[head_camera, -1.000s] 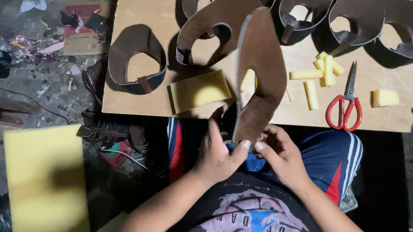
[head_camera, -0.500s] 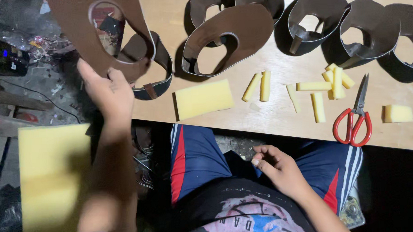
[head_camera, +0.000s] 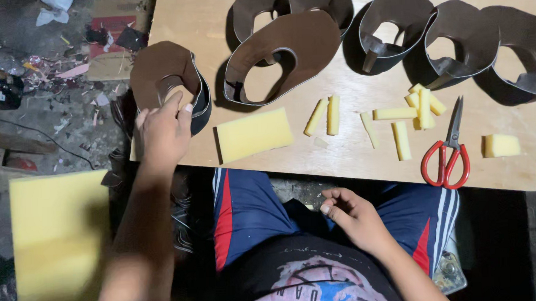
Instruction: The person sits at a workbench assembling foam sandal slides, tucking and pressing yellow foam strips into the edges of brown leather strap uppers. They fold each upper over, press the foam in place along the strap, occasionally pick up scissors to trim a foam piece, and stack finished uppers on the bench.
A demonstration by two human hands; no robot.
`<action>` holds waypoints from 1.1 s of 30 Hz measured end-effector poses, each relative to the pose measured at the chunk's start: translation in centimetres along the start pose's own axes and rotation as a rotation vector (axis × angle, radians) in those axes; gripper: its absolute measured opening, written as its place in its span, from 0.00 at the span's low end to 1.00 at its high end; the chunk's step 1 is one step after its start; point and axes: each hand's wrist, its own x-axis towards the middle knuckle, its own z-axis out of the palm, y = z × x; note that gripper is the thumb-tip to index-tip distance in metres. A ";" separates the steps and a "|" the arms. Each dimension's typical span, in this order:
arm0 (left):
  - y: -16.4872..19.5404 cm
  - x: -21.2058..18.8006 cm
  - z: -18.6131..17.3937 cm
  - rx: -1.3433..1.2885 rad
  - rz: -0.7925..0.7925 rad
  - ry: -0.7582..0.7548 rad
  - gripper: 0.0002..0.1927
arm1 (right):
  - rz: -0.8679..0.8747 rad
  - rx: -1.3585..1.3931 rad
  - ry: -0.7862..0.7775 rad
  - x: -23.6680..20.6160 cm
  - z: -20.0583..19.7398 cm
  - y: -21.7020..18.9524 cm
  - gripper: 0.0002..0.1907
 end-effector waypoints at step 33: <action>16.3 -5.6 1.7 -1.190 -0.007 -0.256 0.27 | -0.249 -1.078 1.045 0.4 -13.5 -2.7 0.20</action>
